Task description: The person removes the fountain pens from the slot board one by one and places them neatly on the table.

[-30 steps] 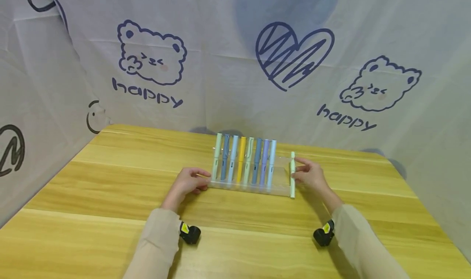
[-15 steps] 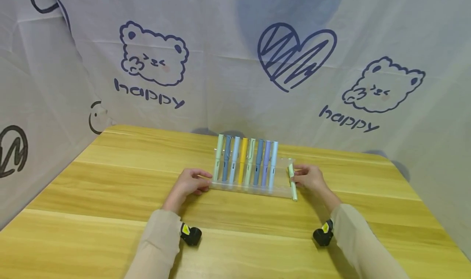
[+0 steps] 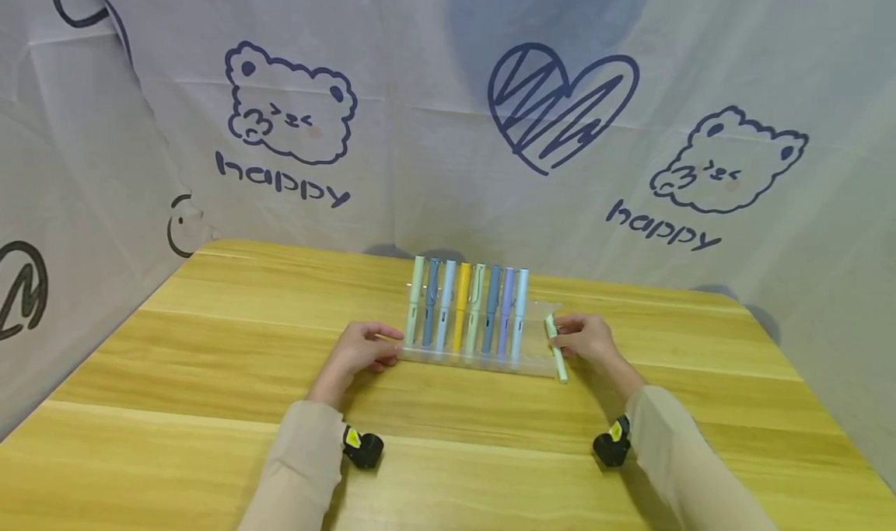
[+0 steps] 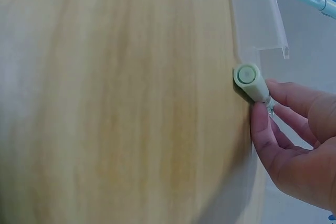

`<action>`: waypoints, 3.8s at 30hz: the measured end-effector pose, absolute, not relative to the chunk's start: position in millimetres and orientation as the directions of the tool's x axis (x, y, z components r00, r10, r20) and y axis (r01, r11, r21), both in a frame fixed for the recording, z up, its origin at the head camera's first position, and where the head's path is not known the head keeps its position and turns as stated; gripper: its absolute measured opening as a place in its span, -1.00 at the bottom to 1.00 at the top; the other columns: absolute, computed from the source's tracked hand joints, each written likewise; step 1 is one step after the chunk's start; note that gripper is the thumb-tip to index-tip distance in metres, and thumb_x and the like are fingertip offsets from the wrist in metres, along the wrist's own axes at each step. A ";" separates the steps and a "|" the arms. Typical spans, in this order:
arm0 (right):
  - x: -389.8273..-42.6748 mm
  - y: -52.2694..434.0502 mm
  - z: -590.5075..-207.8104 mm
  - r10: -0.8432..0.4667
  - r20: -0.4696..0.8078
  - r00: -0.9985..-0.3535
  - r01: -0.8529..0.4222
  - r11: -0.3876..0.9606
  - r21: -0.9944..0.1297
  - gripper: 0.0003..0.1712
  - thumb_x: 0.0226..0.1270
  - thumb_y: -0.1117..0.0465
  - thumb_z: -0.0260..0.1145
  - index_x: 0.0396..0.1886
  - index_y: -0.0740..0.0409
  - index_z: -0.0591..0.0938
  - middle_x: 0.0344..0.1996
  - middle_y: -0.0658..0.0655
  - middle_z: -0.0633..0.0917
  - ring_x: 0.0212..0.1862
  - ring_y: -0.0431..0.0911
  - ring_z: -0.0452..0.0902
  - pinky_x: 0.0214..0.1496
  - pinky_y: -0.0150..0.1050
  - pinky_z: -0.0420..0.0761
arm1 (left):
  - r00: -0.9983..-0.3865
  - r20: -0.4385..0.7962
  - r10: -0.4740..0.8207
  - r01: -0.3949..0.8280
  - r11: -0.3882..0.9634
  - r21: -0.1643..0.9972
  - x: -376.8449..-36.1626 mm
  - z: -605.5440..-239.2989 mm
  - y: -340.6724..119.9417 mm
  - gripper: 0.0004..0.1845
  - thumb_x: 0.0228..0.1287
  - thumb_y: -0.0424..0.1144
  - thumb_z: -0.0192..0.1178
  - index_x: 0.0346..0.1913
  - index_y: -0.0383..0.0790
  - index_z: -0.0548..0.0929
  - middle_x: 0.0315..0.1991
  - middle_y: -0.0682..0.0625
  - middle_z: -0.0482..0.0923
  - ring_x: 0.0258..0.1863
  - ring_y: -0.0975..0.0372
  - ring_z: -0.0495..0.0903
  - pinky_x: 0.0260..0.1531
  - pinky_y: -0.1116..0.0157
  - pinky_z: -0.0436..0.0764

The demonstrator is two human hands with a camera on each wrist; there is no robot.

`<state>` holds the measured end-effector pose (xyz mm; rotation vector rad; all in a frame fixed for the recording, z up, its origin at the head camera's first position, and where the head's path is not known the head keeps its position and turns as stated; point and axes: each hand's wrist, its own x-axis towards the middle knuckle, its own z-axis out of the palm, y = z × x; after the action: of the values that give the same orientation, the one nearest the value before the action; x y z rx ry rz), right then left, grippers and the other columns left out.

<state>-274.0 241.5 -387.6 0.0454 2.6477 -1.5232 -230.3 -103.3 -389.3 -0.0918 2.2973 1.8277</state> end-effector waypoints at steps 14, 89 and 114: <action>-269.1 246.3 -388.5 0.033 -0.070 -0.997 0.077 0.342 -0.937 -0.57 0.06 0.46 0.28 -0.07 0.61 0.45 -0.49 0.08 0.62 -0.58 -0.21 0.52 -0.50 -0.36 0.56 | -0.978 -0.195 0.077 -0.173 0.232 0.957 -230.7 -390.0 -103.5 -0.78 0.10 -0.44 0.18 -0.17 -0.47 0.57 -0.54 -0.08 0.57 -0.58 0.25 0.54 -0.56 0.36 0.52; -252.3 183.4 -368.3 -0.119 0.083 -0.989 -0.101 0.157 -0.982 -0.71 0.09 0.54 0.19 -0.16 0.63 0.47 -0.32 0.14 0.61 -0.36 -0.24 0.56 -0.25 -0.27 0.57 | -0.977 -0.192 0.092 -0.169 0.213 0.962 -230.9 -389.4 -104.5 -0.76 0.11 -0.42 0.19 -0.16 -0.48 0.57 -0.54 -0.05 0.58 -0.58 0.27 0.53 -0.57 0.36 0.51; -250.9 181.8 -367.8 -0.016 0.181 -0.983 -0.181 0.166 -0.969 -0.78 0.06 0.57 0.20 -0.24 0.60 0.51 -0.34 0.29 0.62 -0.42 -0.26 0.54 -0.33 -0.38 0.55 | -0.975 -0.204 0.093 -0.181 0.208 0.961 -231.2 -390.5 -103.7 -0.76 0.10 -0.43 0.19 -0.15 -0.48 0.56 -0.56 -0.03 0.57 -0.59 0.28 0.52 -0.58 0.37 0.51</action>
<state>-250.9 181.8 -367.8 -0.2127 2.4935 -2.1046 -231.2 -103.7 -390.5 -0.0843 2.2629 1.8484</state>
